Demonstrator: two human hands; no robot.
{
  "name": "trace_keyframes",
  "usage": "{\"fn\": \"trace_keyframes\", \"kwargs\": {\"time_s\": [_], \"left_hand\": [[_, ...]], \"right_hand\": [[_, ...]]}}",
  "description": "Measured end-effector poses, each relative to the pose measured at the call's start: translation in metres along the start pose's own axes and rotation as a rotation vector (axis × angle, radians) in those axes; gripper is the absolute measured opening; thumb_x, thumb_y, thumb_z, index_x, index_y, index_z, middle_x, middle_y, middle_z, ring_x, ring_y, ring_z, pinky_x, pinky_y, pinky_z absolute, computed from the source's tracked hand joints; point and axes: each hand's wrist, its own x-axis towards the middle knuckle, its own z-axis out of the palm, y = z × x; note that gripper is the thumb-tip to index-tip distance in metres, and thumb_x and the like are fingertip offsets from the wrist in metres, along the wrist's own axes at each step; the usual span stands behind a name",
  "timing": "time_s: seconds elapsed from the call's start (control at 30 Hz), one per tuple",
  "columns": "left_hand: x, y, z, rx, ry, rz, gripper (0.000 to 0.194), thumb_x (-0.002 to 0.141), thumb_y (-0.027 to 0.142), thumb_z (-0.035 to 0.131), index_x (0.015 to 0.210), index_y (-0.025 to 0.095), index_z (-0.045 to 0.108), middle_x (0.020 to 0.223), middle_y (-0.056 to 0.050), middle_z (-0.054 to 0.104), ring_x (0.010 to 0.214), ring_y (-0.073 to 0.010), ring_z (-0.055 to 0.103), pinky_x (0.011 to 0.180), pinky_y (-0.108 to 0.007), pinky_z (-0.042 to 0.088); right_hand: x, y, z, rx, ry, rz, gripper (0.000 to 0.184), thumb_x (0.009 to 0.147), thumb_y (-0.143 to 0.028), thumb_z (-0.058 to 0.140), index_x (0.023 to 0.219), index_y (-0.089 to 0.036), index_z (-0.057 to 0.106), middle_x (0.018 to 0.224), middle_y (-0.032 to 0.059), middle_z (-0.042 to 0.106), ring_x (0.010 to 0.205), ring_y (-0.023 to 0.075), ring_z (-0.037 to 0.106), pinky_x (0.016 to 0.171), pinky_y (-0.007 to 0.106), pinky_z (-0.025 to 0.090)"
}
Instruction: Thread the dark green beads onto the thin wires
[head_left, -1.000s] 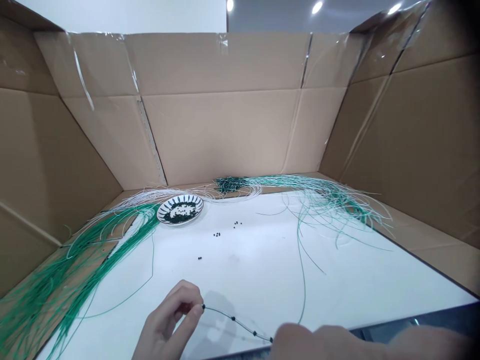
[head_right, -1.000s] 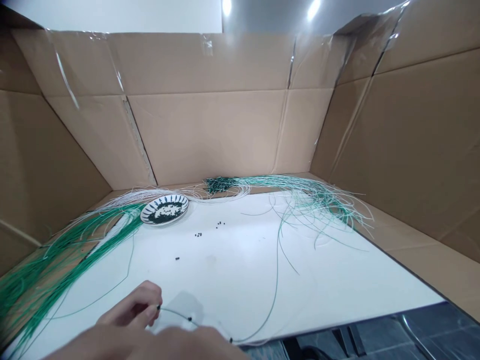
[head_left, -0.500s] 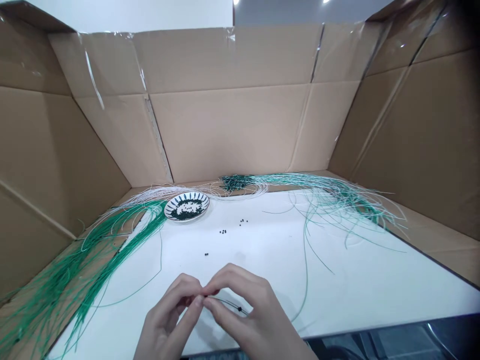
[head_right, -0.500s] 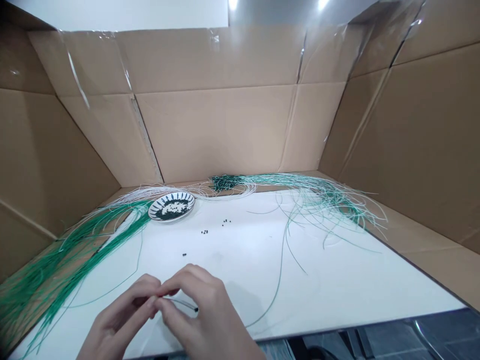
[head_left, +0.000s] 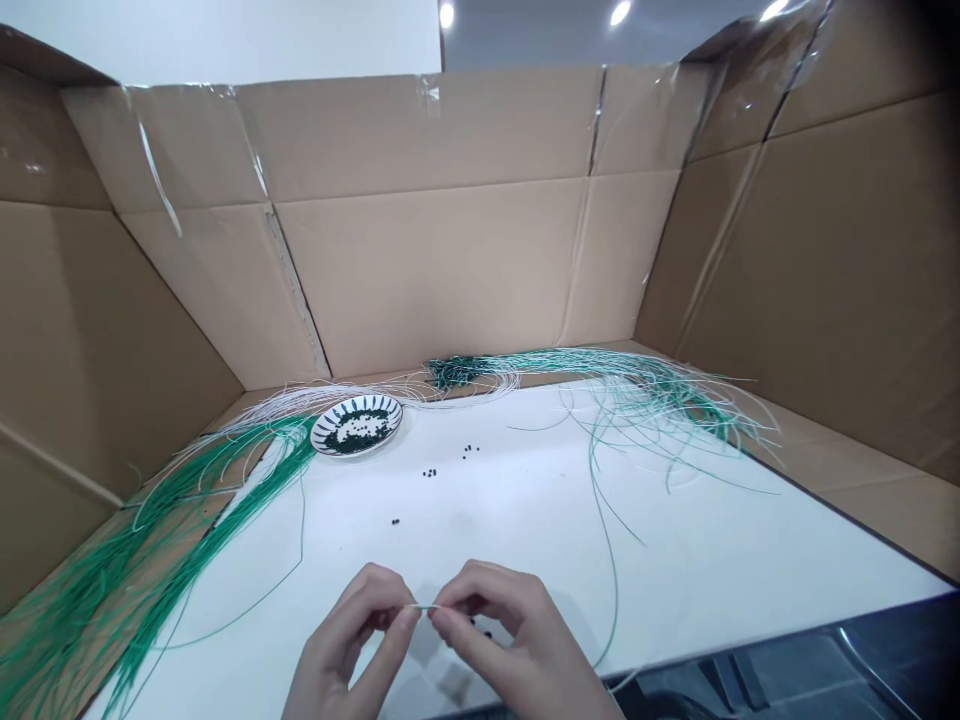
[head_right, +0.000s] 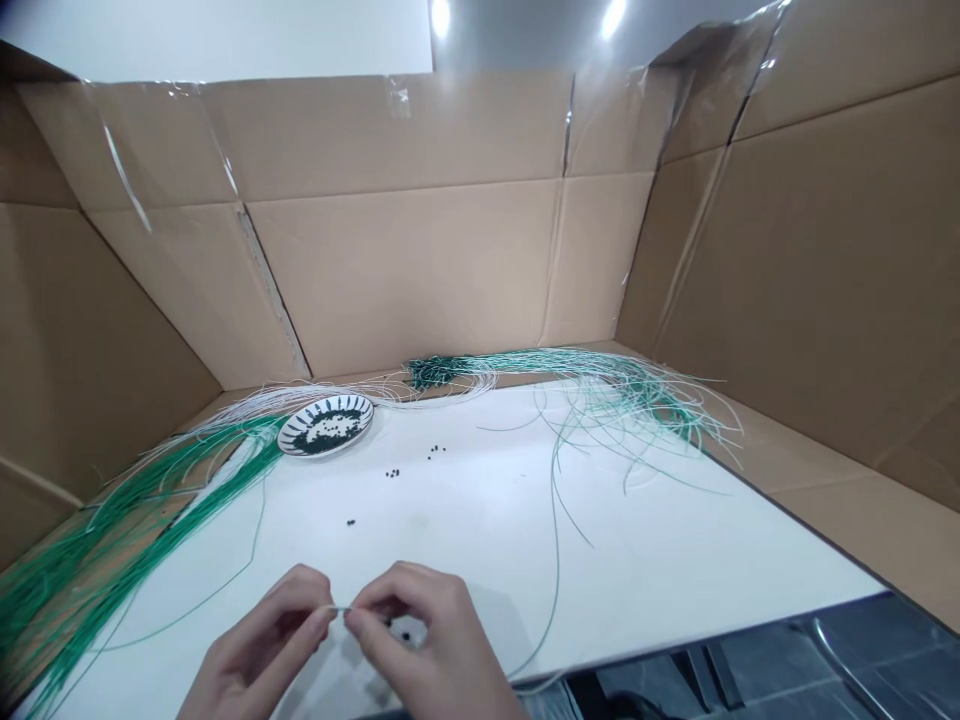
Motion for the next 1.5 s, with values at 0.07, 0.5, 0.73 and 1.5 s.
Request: {"fn": "trace_keyframes", "kwargs": {"time_s": [0.07, 0.5, 0.73, 1.5], "left_hand": [[0.01, -0.011, 0.0, 0.161, -0.022, -0.02, 0.023, 0.09, 0.046, 0.056, 0.083, 0.025, 0.064, 0.084, -0.001, 0.061, 0.08, -0.0207, 0.061, 0.075, -0.028, 0.049], [0.084, -0.043, -0.006, 0.769, 0.077, -0.109, 0.011, 0.092, 0.012, 0.059, 0.087, 0.016, 0.067, 0.089, -0.001, 0.064, 0.084, -0.02, 0.061, 0.081, -0.04, 0.048], [0.082, -0.038, -0.01, 0.505, 0.086, -0.142, 0.011, 0.088, 0.022, 0.06, 0.081, 0.018, 0.069, 0.085, -0.004, 0.068, 0.08, -0.023, 0.062, 0.082, -0.041, 0.046], [-0.008, 0.035, -0.001, -0.515, 0.303, -0.258, 0.033, 0.052, 0.049, 0.093, 0.064, 0.023, 0.076, 0.066, 0.004, 0.066, 0.056, -0.0097, 0.055, 0.057, -0.018, 0.047]], "right_hand": [[0.003, 0.011, -0.005, 0.043, 0.071, 0.016, 0.016, 0.085, -0.029, 0.068, 0.075, -0.018, 0.074, 0.073, 0.0018, 0.065, 0.073, 0.018, 0.062, 0.069, 0.027, 0.046], [0.013, 0.047, -0.02, 0.093, 0.255, 0.014, 0.016, 0.081, -0.035, 0.072, 0.086, -0.027, 0.085, 0.069, 0.0007, 0.055, 0.067, 0.0182, 0.056, 0.064, 0.03, 0.042], [0.021, 0.036, -0.016, 0.063, 0.253, -0.005, 0.015, 0.081, -0.027, 0.07, 0.085, -0.023, 0.083, 0.069, 0.001, 0.06, 0.067, 0.0183, 0.058, 0.066, 0.03, 0.045], [0.0, -0.041, 0.037, 0.04, 0.18, -0.033, 0.013, 0.068, -0.015, 0.061, 0.063, -0.024, 0.052, 0.083, 0.0053, 0.079, 0.079, 0.0207, 0.074, 0.071, 0.028, 0.059]]}}
